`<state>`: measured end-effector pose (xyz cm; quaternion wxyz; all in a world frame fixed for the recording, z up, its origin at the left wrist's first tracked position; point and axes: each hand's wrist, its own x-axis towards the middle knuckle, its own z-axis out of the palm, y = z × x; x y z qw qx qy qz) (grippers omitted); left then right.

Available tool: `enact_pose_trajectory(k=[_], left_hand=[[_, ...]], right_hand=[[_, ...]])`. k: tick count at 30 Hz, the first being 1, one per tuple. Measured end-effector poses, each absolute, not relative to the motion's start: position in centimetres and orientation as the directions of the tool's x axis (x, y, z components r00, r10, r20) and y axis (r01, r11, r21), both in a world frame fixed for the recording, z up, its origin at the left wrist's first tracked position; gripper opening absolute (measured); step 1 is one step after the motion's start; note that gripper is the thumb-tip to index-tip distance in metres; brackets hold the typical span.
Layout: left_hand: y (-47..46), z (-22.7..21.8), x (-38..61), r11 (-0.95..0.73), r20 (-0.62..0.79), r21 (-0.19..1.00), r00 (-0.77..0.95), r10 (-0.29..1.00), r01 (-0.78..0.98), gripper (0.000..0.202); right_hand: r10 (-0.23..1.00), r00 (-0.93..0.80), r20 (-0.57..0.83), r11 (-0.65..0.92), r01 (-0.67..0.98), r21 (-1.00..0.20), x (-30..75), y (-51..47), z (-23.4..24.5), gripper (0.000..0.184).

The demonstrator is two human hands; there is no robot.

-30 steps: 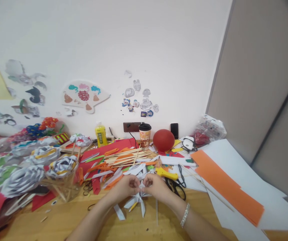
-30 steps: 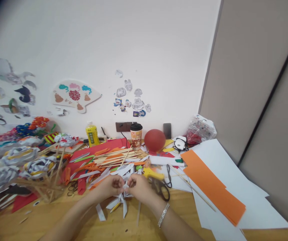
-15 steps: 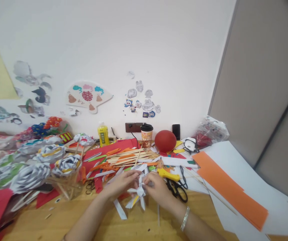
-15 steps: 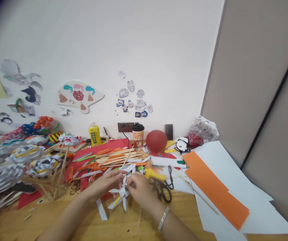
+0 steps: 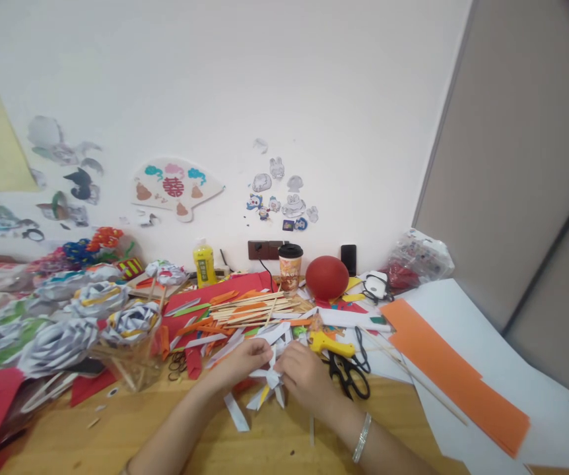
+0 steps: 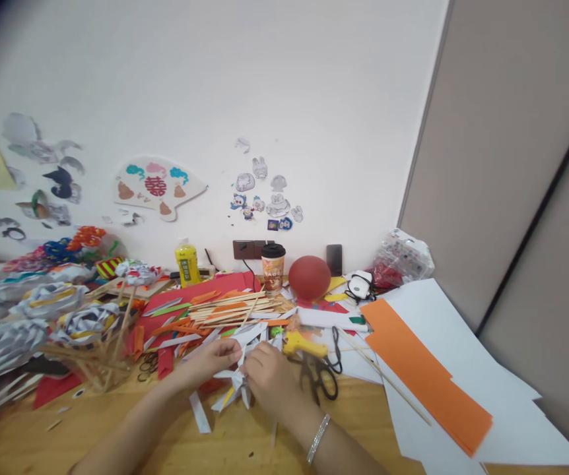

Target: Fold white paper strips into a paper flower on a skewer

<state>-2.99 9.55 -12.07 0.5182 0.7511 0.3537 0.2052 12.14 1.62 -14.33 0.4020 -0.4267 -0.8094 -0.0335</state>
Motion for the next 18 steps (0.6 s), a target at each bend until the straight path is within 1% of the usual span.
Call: enact_pose_trajectory(k=[3, 4, 5, 7, 9, 11, 13, 16, 18], left_hand=[[9.4, -12.1, -3.0, -0.188, -0.081, 0.927, 0.660, 0.747, 0.325, 0.038], [9.4, -12.3, -3.0, -0.167, -0.100, 0.929, 0.661, 0.744, 0.329, 0.039], [9.4, -12.4, -3.0, -0.148, -0.118, 0.932, 0.662, 0.740, 0.332, 0.039], [9.4, -12.7, -2.9, -0.127, -0.138, 0.934, 0.665, 0.734, 0.335, 0.040], [9.5, -12.7, -2.9, -0.137, -0.119, 0.937, 0.663, 0.739, 0.321, 0.039], [9.5, -12.6, -3.0, -0.155, -0.082, 0.943, 0.658, 0.749, 0.294, 0.040], [9.6, -12.5, -3.1, -0.161, -0.053, 0.952, 0.655, 0.754, 0.262, 0.041], [10.0, -12.7, -3.2, -0.157, -0.033, 0.961, 0.656, 0.754, 0.229, 0.044], [10.3, -13.0, -3.3, -0.164, -0.009, 0.966, 0.662, 0.750, 0.200, 0.044]], right_hand=[[0.718, -0.254, 0.648, 0.572, 0.746, -0.341, 12.1, 1.7, -14.3, 0.023], [0.726, -0.242, 0.644, 0.554, 0.760, -0.340, 12.1, 1.8, -14.4, 0.024], [0.720, -0.252, 0.647, 0.554, 0.770, -0.316, 12.1, 1.9, -14.5, 0.023], [0.670, -0.315, 0.672, 0.594, 0.770, -0.231, 12.1, 2.1, -14.8, 0.020], [0.615, -0.373, 0.695, 0.637, 0.754, -0.160, 12.2, 2.2, -14.9, 0.023], [0.591, -0.401, 0.700, 0.660, 0.740, -0.133, 12.3, 2.2, -14.8, 0.025], [0.599, -0.399, 0.694, 0.661, 0.736, -0.146, 12.4, 2.1, -14.5, 0.023], [0.610, -0.391, 0.689, 0.663, 0.728, -0.173, 12.6, 1.8, -13.9, 0.027], [0.595, -0.426, 0.682, 0.690, 0.705, -0.162, 12.8, 1.7, -13.4, 0.030]])
